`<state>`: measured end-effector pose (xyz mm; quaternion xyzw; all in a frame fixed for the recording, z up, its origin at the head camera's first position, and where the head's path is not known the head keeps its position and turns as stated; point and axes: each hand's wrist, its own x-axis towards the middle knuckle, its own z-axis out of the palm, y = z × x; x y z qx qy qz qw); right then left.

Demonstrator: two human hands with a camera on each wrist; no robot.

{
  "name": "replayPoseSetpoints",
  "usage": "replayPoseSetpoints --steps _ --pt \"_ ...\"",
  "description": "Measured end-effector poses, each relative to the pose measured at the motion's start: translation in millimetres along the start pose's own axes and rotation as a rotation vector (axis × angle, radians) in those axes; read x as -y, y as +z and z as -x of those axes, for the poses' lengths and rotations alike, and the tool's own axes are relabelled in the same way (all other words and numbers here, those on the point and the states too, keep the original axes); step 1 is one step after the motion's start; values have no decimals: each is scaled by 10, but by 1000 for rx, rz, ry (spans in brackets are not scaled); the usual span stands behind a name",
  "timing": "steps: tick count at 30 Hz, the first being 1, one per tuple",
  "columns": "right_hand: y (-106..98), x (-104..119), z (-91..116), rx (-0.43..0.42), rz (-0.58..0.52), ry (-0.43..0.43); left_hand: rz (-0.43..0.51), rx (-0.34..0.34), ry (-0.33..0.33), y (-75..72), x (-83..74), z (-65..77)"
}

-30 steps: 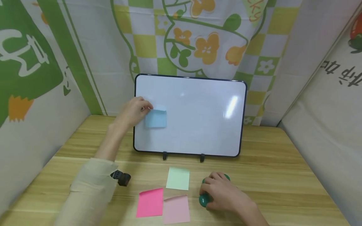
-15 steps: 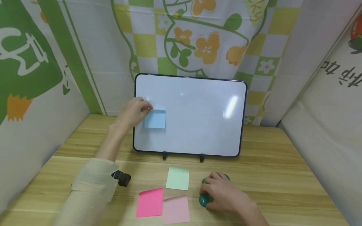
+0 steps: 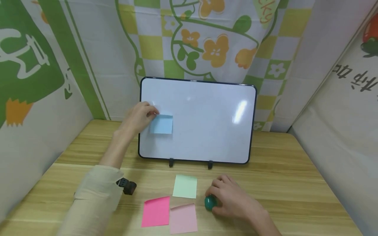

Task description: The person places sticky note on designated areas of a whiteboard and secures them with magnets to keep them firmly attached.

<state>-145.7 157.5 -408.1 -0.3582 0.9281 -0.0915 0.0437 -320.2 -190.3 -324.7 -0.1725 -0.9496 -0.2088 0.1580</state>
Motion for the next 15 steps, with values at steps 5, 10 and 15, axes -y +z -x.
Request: replayPoseSetpoints --steps 5,10,15 --pt "20 -19 -19 -129 9 -17 -2 -7 6 -3 -3 0" --pt "26 -40 -39 -305 58 -87 0 -8 0 -10 -1 -2" --pt "-1 -14 -62 -384 54 -84 5 -14 1 -4 0 -11"
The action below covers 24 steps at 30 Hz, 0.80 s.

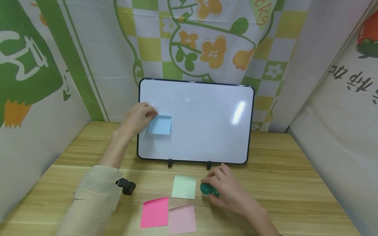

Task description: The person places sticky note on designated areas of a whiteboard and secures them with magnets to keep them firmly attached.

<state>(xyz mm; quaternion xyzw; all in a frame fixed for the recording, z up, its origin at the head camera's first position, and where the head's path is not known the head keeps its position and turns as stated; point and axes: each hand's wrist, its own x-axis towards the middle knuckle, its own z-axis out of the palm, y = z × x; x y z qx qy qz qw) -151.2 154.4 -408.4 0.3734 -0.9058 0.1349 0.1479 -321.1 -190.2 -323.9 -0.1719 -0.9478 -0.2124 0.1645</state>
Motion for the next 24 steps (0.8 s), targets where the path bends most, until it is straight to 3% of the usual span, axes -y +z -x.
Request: replayPoseSetpoints --steps 4,12,24 --pt "-15 18 -67 -65 -3 -7 4 -2 -5 1 15 -3" --pt "-41 20 -324 -236 49 -123 7 -6 -5 0 36 0" --pt "-91 32 -743 -309 88 -137 -6 -39 14 39 42 -25"
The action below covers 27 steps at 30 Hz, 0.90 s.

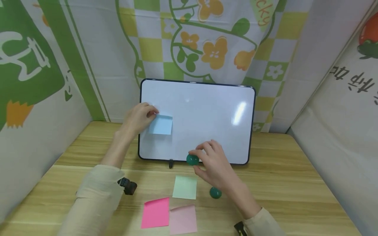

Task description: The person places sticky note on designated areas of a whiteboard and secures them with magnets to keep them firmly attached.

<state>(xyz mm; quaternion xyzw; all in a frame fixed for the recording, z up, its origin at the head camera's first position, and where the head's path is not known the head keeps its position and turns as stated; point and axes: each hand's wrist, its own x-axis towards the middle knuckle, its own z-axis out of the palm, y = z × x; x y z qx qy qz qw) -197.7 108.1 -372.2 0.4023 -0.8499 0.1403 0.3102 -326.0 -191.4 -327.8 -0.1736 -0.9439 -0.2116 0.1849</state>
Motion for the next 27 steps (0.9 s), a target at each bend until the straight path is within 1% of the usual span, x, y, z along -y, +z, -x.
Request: replayPoseSetpoints --steps 9,16,27 --pt "118 -35 -198 -76 -15 6 12 -22 0 14 -24 -6" --pt "191 -60 -344 -91 -21 25 12 -42 3 12 -39 7" --pt "280 -76 -607 -104 -18 58 30 -47 -24 31 -6 24"
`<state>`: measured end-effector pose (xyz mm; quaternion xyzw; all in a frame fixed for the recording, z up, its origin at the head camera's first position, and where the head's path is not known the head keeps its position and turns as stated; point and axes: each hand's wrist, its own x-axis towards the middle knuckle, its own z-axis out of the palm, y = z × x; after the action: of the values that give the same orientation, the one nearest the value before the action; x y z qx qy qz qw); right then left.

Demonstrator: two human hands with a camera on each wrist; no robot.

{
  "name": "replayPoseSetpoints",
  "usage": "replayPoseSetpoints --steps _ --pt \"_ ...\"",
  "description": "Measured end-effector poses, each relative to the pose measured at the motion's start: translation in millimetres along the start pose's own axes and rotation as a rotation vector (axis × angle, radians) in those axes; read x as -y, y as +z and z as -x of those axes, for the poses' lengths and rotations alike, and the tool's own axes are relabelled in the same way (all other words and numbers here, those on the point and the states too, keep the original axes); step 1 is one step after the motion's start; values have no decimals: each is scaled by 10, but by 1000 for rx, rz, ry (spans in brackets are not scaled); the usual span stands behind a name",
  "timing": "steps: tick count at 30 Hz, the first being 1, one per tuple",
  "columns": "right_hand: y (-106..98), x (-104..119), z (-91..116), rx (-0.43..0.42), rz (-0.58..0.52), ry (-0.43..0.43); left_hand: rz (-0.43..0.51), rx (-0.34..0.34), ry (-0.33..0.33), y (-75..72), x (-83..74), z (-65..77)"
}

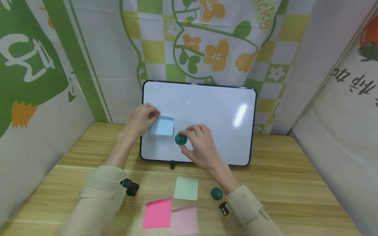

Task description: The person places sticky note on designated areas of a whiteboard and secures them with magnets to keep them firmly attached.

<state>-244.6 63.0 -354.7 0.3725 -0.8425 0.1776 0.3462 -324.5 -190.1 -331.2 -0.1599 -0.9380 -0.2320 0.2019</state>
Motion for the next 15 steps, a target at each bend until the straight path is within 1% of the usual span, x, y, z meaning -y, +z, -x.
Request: replayPoseSetpoints --steps 6,15 --pt "67 0 -96 -11 -2 13 3 -3 -16 23 28 9" --pt "166 -7 -195 -19 14 26 14 -11 -28 11 39 6"
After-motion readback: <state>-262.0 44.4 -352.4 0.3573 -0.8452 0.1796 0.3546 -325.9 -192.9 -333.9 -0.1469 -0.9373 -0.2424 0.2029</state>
